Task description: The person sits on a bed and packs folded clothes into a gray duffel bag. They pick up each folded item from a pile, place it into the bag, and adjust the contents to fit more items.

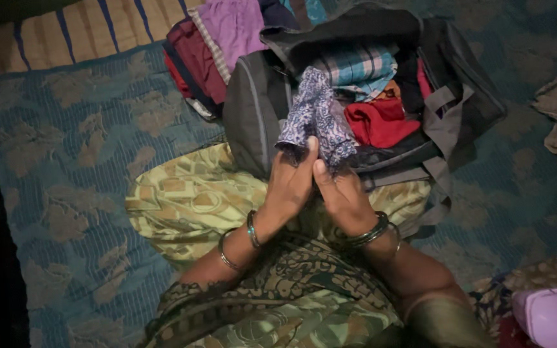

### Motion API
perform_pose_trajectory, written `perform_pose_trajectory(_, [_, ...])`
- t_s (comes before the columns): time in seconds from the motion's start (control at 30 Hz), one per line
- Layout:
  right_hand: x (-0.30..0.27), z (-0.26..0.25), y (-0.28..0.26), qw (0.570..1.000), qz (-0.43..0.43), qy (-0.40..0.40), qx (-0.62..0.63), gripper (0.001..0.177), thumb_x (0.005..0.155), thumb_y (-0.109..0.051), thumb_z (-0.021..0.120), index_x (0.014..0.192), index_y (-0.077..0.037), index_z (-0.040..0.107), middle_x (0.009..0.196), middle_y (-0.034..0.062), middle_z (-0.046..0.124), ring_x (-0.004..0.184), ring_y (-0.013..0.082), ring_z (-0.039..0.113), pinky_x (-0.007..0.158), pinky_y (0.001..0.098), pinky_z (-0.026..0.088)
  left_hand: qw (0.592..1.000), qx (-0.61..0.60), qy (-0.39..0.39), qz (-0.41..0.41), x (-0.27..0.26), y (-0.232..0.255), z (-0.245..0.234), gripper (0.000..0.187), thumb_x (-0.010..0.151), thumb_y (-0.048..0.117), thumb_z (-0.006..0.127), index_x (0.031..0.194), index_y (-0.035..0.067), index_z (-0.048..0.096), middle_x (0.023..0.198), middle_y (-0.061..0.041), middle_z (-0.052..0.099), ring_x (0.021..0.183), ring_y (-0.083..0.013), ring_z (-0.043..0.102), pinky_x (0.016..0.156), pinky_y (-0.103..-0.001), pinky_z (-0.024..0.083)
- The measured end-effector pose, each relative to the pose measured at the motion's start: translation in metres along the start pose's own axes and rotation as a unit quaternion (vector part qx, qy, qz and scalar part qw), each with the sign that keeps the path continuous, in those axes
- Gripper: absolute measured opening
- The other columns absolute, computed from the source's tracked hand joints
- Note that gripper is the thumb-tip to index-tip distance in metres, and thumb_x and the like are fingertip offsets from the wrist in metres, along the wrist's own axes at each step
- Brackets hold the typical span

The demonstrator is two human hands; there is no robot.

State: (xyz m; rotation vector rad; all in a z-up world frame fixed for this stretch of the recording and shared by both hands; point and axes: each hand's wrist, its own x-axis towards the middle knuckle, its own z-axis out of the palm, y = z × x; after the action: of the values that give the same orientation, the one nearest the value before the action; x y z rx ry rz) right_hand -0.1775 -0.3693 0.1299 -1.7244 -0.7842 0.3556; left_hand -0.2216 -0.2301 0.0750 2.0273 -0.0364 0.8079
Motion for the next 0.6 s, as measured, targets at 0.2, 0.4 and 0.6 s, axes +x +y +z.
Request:
perform_pose_trajectory(0.2, [-0.01, 0.009, 0.01, 0.999, -0.007, -0.014, -0.05, 0.047, 0.108, -0.031, 0.05, 0.139, 0.003, 0.056, 0.131, 0.02, 0.066, 0.124, 0.0319, 0.064, 0.106, 0.0394, 0.048, 0.95, -0.178, -0.069, -0.249, -0.023, 0.0, 0.004, 0.061, 0.11, 0.049, 0.033, 0.12, -0.003, 0.063, 0.113, -0.021, 0.067, 0.109, -0.0322, 0.057, 0.101, -0.05, 0.042])
perform_pose_trajectory(0.4, [-0.004, -0.003, 0.023, 0.955, -0.026, 0.002, 0.295, 0.058, 0.101, -0.025, 0.063, 0.149, -0.001, 0.041, 0.152, 0.0121, 0.047, 0.141, 0.0215, 0.049, 0.117, 0.0371, 0.043, 0.991, -0.065, -0.108, -0.055, -0.018, 0.049, 0.006, 0.117, 0.09, 0.084, 0.037, 0.17, 0.004, 0.006, 0.178, -0.03, -0.006, 0.168, -0.0456, -0.005, 0.135, -0.061, 0.002])
perform_pose_trajectory(0.6, [-0.009, -0.036, 0.045, 0.816, 0.269, 0.023, 0.511, 0.04, 0.095, -0.021, 0.065, 0.129, 0.0, 0.059, 0.13, 0.0112, 0.064, 0.123, 0.0222, 0.062, 0.108, 0.0383, 0.049, 0.959, -0.008, -0.281, -0.011, -0.005, 0.07, 0.004, 0.126, 0.087, 0.08, 0.052, 0.171, -0.005, 0.009, 0.178, -0.034, -0.003, 0.167, -0.0528, -0.011, 0.132, -0.068, -0.003])
